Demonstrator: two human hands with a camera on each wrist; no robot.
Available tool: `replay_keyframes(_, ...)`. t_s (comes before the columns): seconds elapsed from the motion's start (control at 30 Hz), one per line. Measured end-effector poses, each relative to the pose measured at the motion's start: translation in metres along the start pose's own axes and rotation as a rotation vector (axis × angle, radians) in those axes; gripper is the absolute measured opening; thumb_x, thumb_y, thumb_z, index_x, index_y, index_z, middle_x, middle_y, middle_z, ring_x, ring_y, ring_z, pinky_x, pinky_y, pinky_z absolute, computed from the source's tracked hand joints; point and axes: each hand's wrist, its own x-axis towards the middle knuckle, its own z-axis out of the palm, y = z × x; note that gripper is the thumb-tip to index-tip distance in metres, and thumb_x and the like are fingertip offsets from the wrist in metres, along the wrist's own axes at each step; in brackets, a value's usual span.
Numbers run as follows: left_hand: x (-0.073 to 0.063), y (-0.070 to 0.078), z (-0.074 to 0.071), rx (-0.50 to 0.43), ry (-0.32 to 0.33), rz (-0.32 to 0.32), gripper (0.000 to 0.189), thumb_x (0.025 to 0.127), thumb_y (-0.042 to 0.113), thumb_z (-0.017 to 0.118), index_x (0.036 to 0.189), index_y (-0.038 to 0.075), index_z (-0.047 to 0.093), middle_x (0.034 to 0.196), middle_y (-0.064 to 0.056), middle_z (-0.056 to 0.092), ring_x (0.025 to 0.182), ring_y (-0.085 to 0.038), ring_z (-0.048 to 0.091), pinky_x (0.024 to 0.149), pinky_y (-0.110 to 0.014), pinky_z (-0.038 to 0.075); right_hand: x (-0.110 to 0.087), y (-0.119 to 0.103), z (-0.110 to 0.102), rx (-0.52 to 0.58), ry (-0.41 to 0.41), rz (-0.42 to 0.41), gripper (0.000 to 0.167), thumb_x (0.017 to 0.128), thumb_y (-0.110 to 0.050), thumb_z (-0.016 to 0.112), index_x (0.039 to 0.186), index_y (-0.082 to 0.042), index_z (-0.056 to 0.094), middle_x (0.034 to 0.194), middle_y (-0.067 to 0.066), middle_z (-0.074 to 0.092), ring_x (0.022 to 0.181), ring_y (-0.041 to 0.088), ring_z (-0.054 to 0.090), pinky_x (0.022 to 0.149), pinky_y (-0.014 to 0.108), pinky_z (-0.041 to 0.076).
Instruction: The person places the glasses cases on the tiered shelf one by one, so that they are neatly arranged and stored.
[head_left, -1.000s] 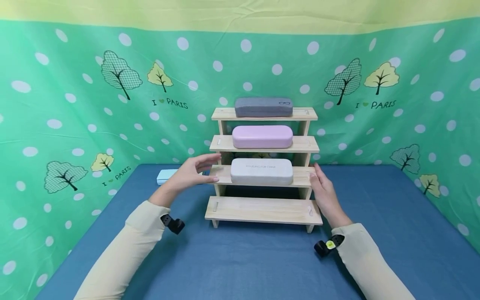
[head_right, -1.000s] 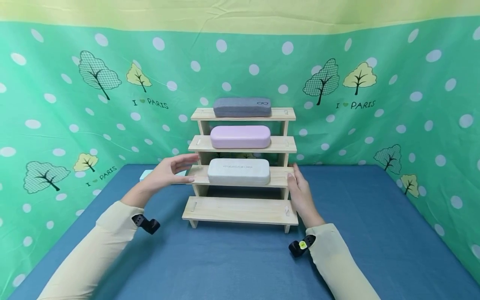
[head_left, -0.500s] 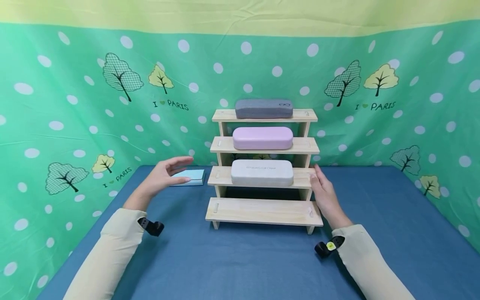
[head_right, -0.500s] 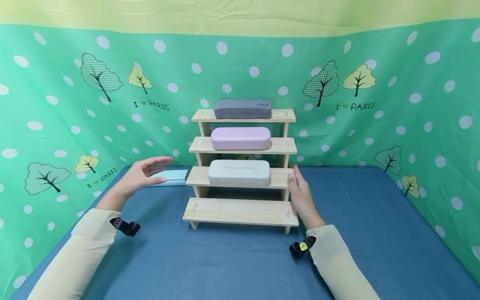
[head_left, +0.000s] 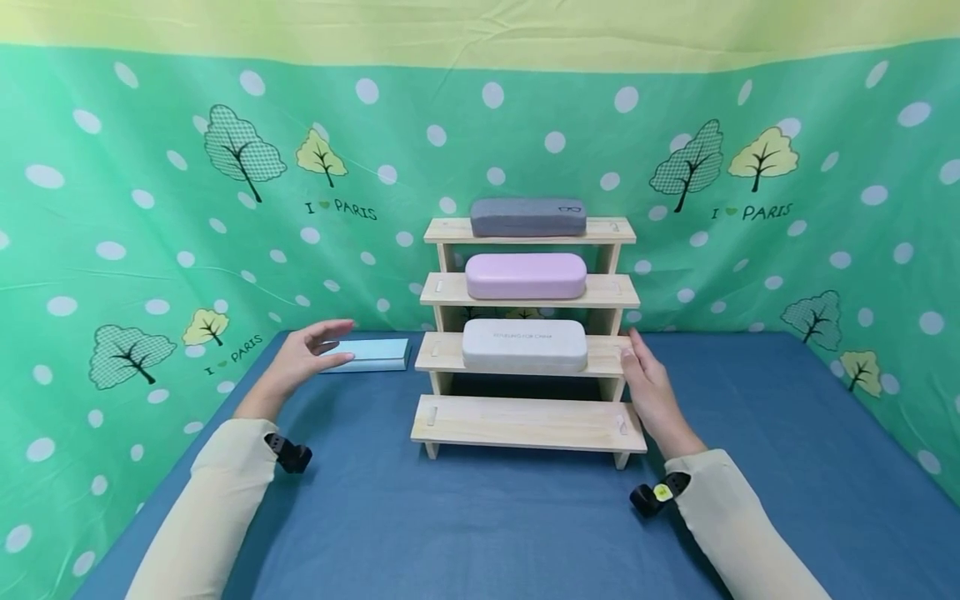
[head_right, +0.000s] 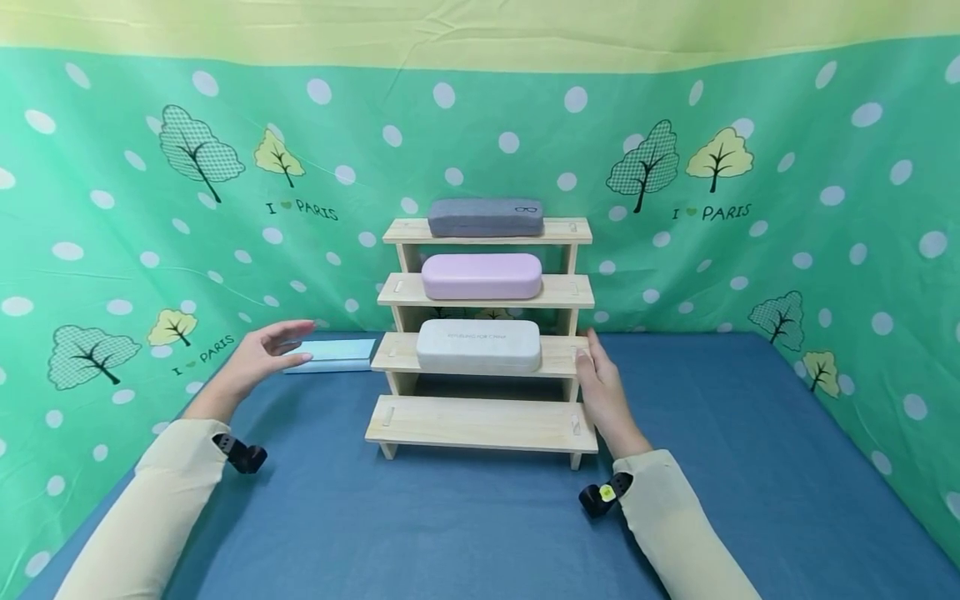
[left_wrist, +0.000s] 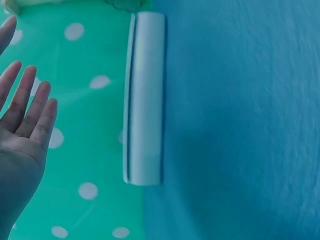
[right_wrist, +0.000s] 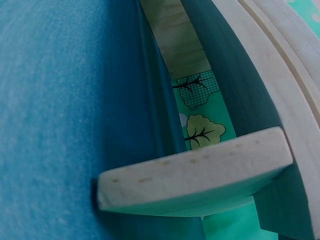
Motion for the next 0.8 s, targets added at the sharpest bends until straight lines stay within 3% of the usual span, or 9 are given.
replay_keyframes(0.2, 0.004, -0.017, -0.004, -0.027, 0.068, -0.038, 0.063, 0.084, 0.025, 0.072, 0.136, 0.001, 0.046, 0.138, -0.019, 0.047, 0.128, -0.027, 0.044, 0.106, -0.047, 0.031, 0.001, 0.002, 0.000, 0.006, -0.002, 0.001, 0.060, 0.103, -0.037, 0.029, 0.152, -0.015, 0.002, 0.158, 0.006, 0.001, 0.143, 0.023, 0.001, 0.112, 0.048, 0.012)
replay_keyframes(0.47, 0.010, -0.032, -0.006, -0.026, 0.117, -0.105, 0.062, 0.086, 0.026, 0.070, 0.138, 0.003, 0.045, 0.140, -0.018, 0.046, 0.128, -0.029, 0.041, 0.106, -0.046, 0.030, 0.001, 0.001, 0.000, 0.009, -0.001, -0.014, 0.060, 0.103, -0.037, 0.029, 0.152, -0.015, 0.002, 0.158, 0.007, 0.002, 0.143, 0.024, 0.001, 0.112, 0.049, 0.012)
replay_keyframes(0.8, 0.020, -0.047, -0.004, -0.048, 0.157, -0.238, 0.067, 0.085, 0.028, 0.071, 0.142, 0.008, 0.042, 0.145, -0.016, 0.040, 0.134, -0.036, 0.033, 0.107, -0.049, 0.028, 0.000, 0.000, 0.000, 0.010, -0.005, -0.015, 0.060, 0.103, -0.038, 0.030, 0.152, -0.016, 0.002, 0.158, 0.005, 0.002, 0.143, 0.023, 0.001, 0.112, 0.049, 0.011)
